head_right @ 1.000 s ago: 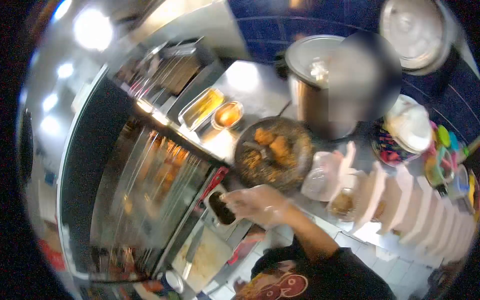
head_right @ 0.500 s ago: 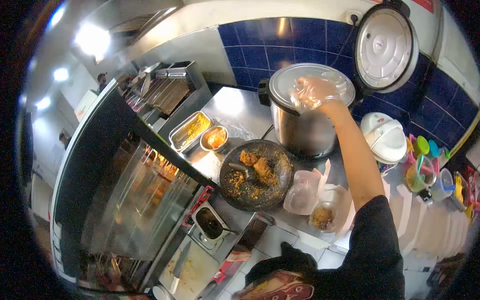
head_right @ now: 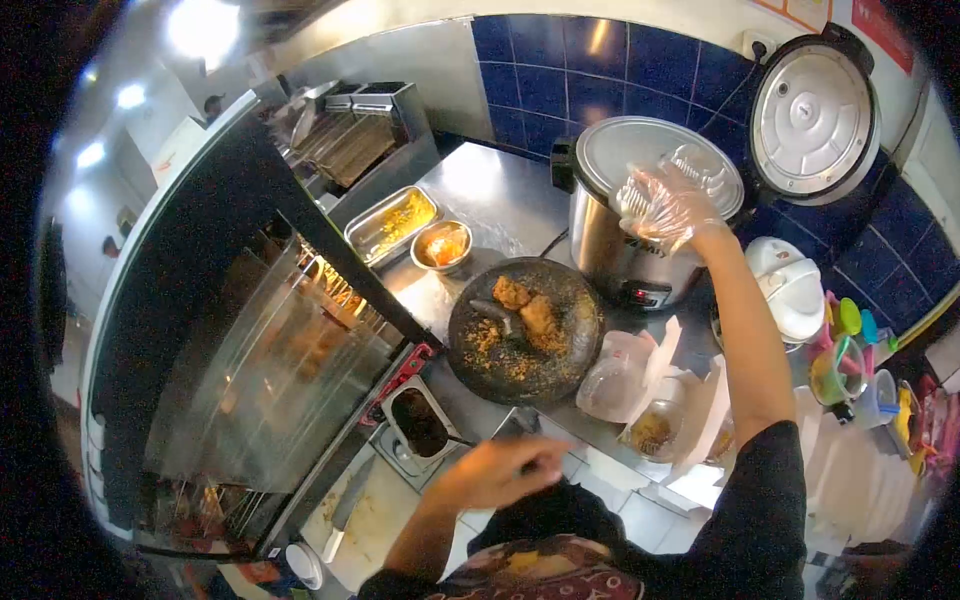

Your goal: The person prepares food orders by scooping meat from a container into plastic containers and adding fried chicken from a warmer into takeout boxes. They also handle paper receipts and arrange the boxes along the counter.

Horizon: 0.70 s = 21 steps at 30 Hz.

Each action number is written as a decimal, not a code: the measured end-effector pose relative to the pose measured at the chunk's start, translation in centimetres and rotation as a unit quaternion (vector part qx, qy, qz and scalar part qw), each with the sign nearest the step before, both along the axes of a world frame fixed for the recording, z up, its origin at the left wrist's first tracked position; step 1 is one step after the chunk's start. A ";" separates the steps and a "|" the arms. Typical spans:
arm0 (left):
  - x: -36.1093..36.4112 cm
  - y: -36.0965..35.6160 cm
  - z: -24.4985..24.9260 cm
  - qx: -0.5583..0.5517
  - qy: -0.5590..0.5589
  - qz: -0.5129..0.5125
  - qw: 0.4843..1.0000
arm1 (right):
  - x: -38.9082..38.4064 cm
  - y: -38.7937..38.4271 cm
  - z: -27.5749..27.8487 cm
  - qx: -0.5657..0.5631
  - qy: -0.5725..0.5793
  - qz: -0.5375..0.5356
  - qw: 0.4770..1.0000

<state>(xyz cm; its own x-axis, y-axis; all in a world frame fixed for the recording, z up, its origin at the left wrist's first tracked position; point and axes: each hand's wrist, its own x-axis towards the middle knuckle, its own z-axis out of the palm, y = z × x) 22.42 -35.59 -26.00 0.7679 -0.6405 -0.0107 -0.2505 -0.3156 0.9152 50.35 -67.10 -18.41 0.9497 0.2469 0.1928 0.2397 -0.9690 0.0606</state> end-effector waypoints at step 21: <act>26.5 -15.6 -0.1 -0.550 0.291 0.134 0.771 | -3.0 0.8 0.9 0.161 -0.013 0.073 0.984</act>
